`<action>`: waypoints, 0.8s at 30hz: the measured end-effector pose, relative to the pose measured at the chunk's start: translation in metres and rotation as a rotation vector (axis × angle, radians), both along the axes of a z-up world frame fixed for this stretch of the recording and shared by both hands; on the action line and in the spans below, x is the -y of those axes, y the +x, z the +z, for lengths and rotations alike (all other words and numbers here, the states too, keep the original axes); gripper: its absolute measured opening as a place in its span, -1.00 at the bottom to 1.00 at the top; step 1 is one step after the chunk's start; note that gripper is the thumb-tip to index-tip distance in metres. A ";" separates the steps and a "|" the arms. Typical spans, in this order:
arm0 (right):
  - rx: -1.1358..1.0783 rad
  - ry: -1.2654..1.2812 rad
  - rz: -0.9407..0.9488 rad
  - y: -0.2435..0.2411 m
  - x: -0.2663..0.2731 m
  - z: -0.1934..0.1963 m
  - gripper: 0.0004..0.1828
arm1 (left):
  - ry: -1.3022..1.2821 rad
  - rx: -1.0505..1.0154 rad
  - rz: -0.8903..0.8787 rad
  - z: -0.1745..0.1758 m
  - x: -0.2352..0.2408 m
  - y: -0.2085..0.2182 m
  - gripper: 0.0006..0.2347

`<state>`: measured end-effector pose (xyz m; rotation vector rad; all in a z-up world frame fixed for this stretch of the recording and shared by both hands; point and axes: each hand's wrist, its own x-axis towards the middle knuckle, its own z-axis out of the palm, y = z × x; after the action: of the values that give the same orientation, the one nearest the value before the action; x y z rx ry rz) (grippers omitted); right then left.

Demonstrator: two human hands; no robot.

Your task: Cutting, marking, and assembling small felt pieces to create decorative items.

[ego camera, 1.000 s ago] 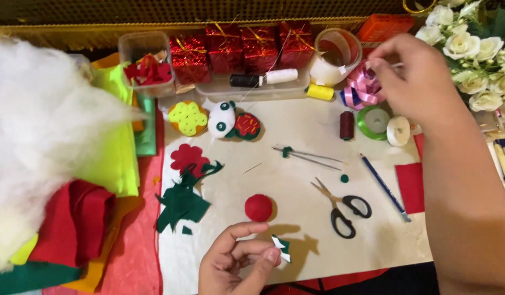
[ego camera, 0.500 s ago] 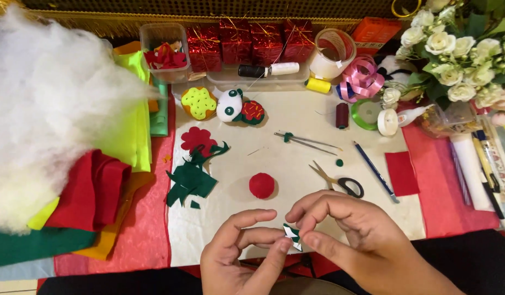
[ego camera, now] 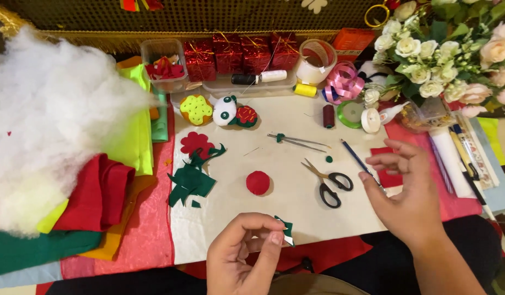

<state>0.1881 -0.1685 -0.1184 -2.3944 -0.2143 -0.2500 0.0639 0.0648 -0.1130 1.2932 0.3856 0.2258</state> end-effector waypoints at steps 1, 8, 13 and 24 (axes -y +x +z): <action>0.003 -0.001 0.000 0.000 0.006 -0.006 -0.36 | -0.001 0.003 0.000 0.000 -0.001 0.000 -0.98; -0.287 -0.129 -0.155 0.007 0.032 -0.039 -0.46 | -0.033 -0.049 -0.108 -0.004 -0.004 0.000 -0.90; -0.138 -0.141 -0.149 0.018 0.044 -0.042 -0.69 | 0.018 0.023 -0.066 -0.002 -0.009 -0.001 -0.88; 0.256 -0.116 -0.321 0.023 0.102 -0.037 -0.32 | 0.184 0.183 0.408 -0.021 -0.069 0.009 -0.90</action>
<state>0.2109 -0.2700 -0.1549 -2.5013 0.0433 -0.7128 0.0724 0.1340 -0.1339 1.3515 0.4771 0.7329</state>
